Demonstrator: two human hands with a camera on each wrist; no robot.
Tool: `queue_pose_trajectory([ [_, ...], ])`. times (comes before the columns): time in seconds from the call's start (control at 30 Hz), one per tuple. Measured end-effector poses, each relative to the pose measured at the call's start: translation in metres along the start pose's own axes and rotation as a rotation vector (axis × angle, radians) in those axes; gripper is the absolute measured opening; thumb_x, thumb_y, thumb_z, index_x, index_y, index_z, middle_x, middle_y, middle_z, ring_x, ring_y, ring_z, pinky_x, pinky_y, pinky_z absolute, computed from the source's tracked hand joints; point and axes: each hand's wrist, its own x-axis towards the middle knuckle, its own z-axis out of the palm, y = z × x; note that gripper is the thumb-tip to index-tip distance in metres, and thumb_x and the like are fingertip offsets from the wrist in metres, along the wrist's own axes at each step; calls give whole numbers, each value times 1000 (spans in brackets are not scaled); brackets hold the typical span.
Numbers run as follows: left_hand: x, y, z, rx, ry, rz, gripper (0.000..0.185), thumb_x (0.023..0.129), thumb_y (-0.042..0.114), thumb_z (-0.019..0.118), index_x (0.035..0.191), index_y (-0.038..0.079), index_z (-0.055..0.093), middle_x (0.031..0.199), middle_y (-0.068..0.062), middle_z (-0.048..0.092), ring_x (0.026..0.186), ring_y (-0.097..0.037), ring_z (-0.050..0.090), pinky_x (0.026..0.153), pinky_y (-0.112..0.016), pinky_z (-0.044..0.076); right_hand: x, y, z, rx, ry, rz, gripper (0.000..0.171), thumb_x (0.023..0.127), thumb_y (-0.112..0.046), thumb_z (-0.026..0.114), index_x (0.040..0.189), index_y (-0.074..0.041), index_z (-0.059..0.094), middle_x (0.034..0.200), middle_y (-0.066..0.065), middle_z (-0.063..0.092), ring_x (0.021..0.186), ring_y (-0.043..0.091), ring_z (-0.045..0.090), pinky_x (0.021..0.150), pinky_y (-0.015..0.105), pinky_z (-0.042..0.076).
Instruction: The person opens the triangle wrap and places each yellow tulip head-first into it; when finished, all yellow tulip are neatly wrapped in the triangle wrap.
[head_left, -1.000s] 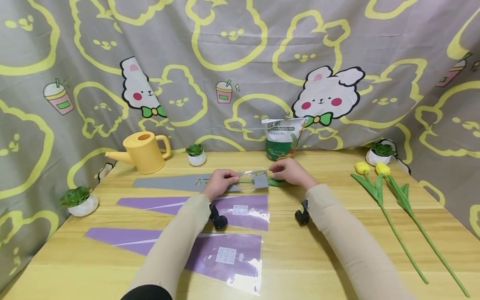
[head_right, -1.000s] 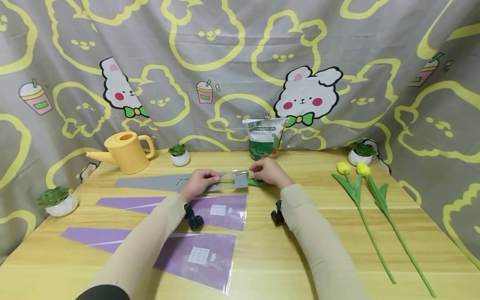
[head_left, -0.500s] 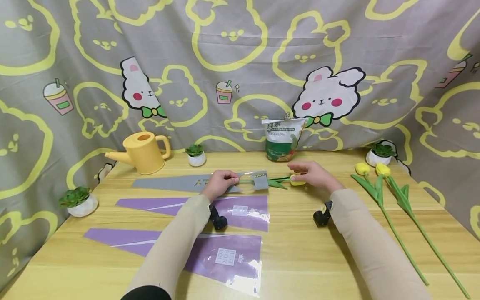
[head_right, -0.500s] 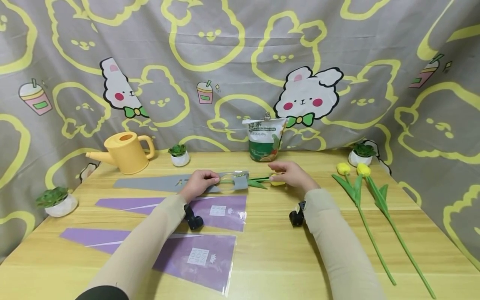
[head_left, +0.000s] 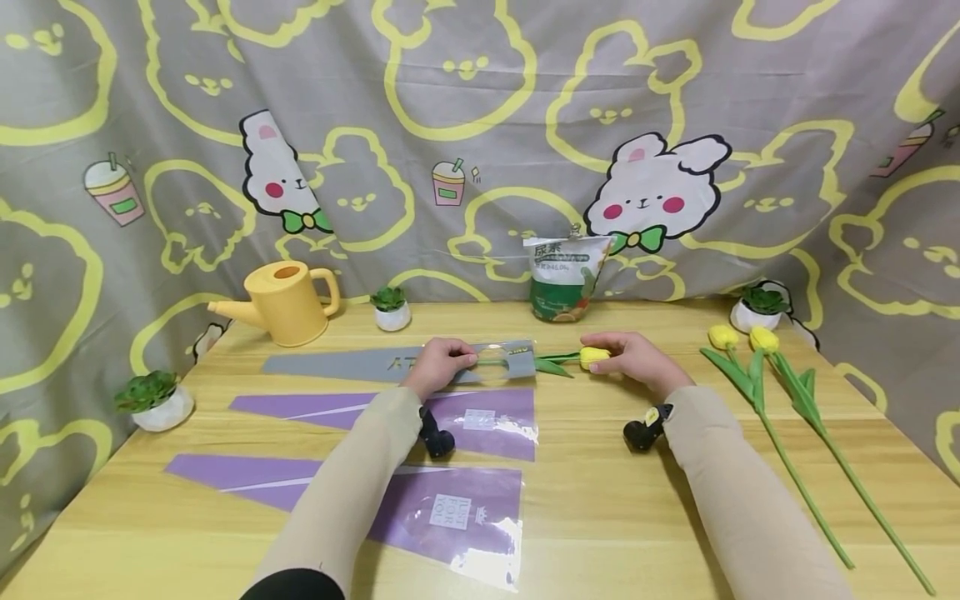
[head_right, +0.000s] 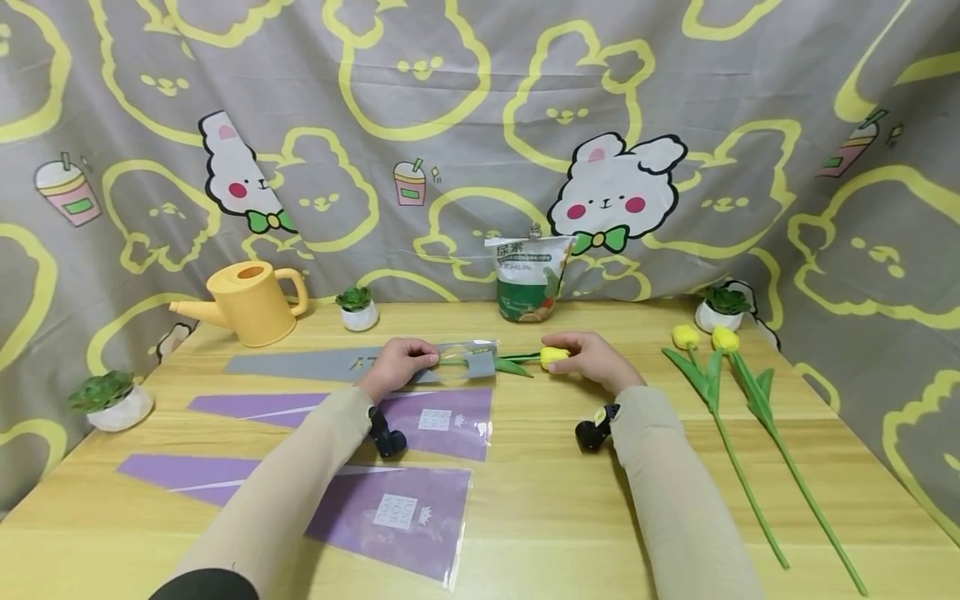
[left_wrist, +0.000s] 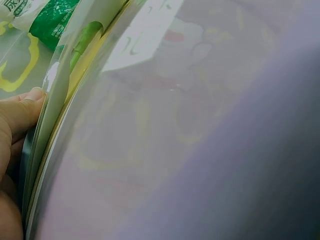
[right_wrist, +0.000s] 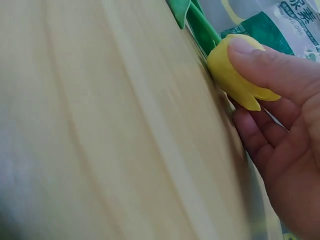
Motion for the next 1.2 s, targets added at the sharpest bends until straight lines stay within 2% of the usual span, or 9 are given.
queue_pose_trajectory([
  [0.1, 2, 3, 0, 15, 2, -2, 11, 86, 19, 66, 89, 11, 72, 99, -3, 68, 95, -19, 58, 89, -37, 43, 0, -2, 1, -15, 36, 0, 56, 82, -16, 70, 132, -3, 48, 138, 19, 44, 126, 32, 39, 106, 46, 27],
  [0.23, 5, 4, 1, 35, -3, 11, 11, 86, 18, 66, 88, 10, 72, 97, -3, 68, 93, -19, 58, 87, -36, 44, 1, -4, 5, -1, 80, -12, 52, 83, -15, 69, 129, 0, 49, 128, 20, 52, 110, 24, 51, 94, 33, 39],
  [0.37, 6, 5, 2, 33, -6, 20, 10, 86, 17, 66, 87, 9, 72, 95, -3, 68, 90, -18, 59, 85, -34, 45, 5, -6, 11, 17, 112, -15, 48, 82, -17, 70, 124, 1, 52, 119, 18, 57, 98, 14, 54, 85, 24, 42],
  [0.7, 1, 2, 4, 14, 20, 24, 9, 86, 16, 66, 87, 9, 72, 93, -3, 68, 89, -17, 59, 84, -34, 45, 18, -12, 34, 30, 120, -16, 46, 81, -18, 71, 121, -1, 56, 117, 16, 60, 100, 17, 55, 86, 27, 44],
  [0.9, 0, 2, 5, -7, 33, 33, 9, 86, 16, 66, 88, 9, 72, 92, -3, 68, 87, -17, 58, 82, -34, 45, 23, -19, 45, 56, 122, -16, 44, 82, -14, 70, 122, -2, 56, 119, 16, 59, 102, 20, 55, 89, 30, 44],
  [1.2, 1, 5, 5, -20, 48, 60, 11, 87, 16, 65, 90, 9, 72, 93, -4, 68, 89, -19, 59, 82, -34, 45, 24, -29, 59, 117, 87, -48, 43, 82, -10, 69, 121, 1, 56, 117, 18, 60, 94, 12, 57, 83, 24, 46],
])
